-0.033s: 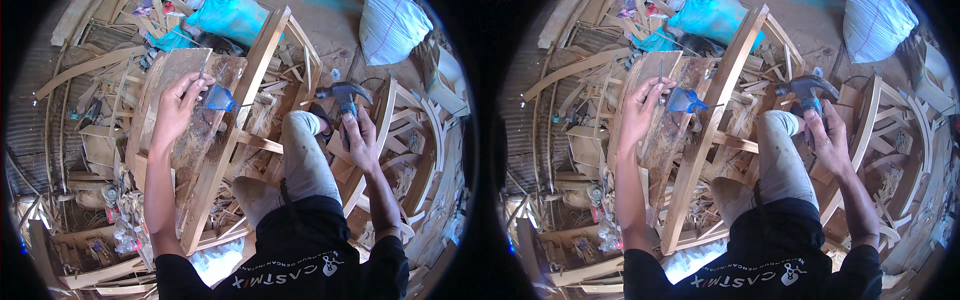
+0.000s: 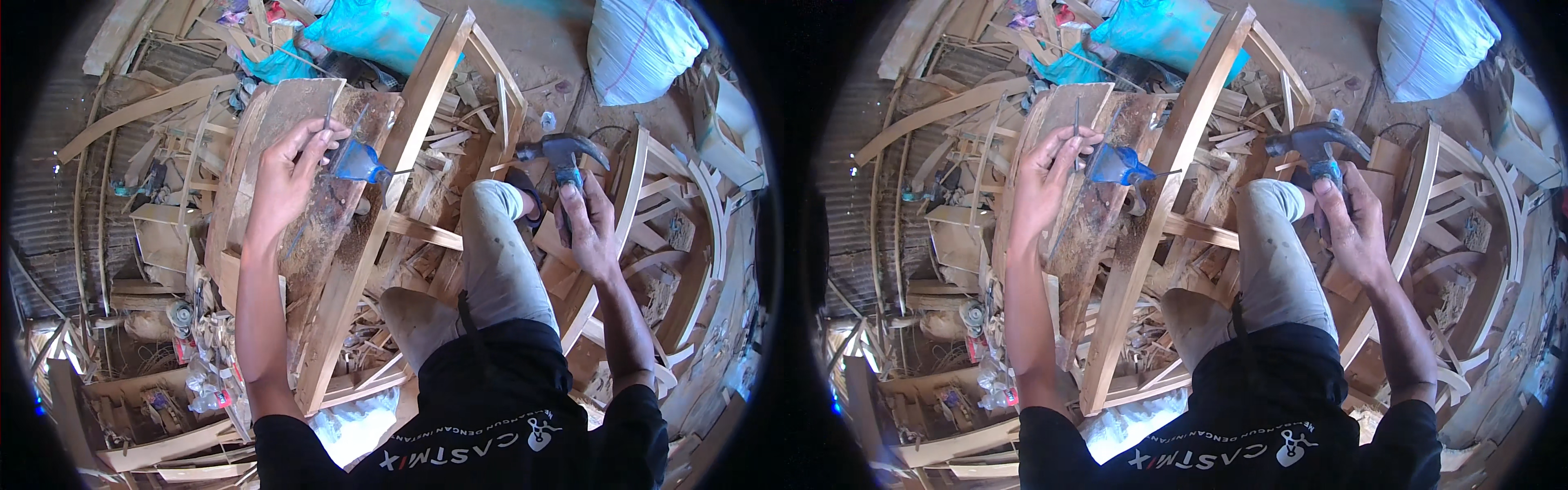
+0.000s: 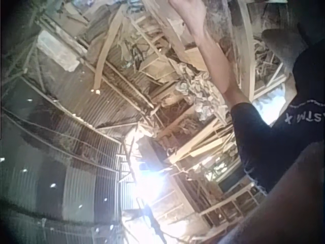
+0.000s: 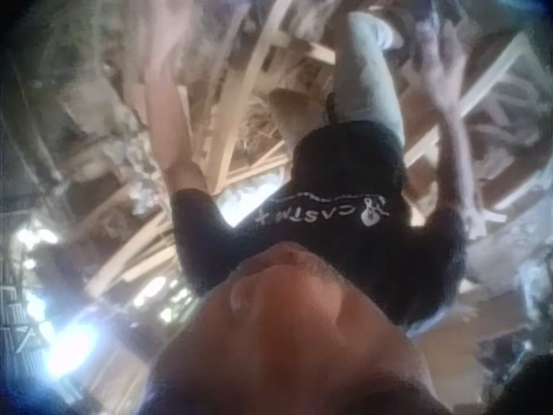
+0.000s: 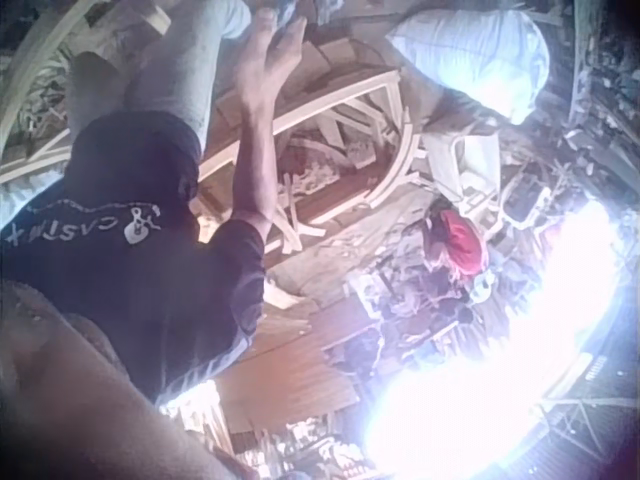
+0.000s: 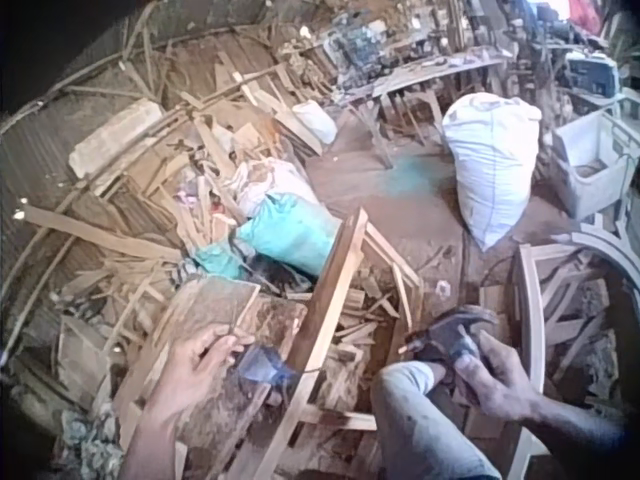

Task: The person hammers a nail into a wooden furniture component and then uses a hand tool to adjust or fasten another section of the wooden assembly.

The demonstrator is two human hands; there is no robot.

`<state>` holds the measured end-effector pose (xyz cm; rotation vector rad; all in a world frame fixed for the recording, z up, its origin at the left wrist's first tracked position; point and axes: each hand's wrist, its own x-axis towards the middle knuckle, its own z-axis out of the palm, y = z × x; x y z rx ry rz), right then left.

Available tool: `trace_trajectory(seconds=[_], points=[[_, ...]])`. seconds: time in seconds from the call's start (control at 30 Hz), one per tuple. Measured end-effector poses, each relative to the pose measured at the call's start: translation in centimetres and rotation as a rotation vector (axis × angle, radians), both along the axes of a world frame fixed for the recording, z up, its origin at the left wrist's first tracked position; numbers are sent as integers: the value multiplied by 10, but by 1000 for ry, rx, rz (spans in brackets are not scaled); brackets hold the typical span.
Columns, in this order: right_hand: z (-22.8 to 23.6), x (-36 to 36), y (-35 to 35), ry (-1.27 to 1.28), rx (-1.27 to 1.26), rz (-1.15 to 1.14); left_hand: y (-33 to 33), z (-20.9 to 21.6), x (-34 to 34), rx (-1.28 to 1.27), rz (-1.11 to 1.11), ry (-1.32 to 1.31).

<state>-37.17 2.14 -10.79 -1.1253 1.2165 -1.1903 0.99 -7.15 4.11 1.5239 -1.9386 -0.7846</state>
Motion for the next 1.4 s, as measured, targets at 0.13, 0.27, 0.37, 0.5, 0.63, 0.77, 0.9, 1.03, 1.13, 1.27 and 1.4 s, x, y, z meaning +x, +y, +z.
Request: trace_trajectory(seconds=[0.13, 0.27, 0.37, 0.5, 0.63, 0.77, 0.9, 1.03, 1.13, 1.27, 1.4], points=[[-7, -8, -7, 11, 9, 7, -2, 2, -2, 12, 31, 21], [-7, -11, -13, 3, 26, 10, -3, 2, -2, 18, 48, 23], [-18, -13, -17, 12, 9, 12, -3, 3, -3, 26, 65, 23], [-24, -12, -18, 15, 22, 19, -6, 2, -1, 24, 54, 38], [-28, -13, -21, 22, 24, 50, -8, 0, 5, 26, 44, 65], [-29, -10, -24, 16, 34, 77, -8, 0, 7, 6, 11, 55], [-35, -9, -26, 7, 35, 91, -8, 1, 7, 5, -5, 61], [-38, -4, -25, -9, 54, 79, -7, -1, 9, 13, 72, 139], [-40, -2, -24, -12, 88, 79, -5, 1, 8, 8, 36, 36], [-36, 4, -22, 20, 111, 71, -5, 5, 10, 9, -27, 13], [-39, 2, -22, 37, 79, 114, -7, 6, 17, -5, -57, 50]])
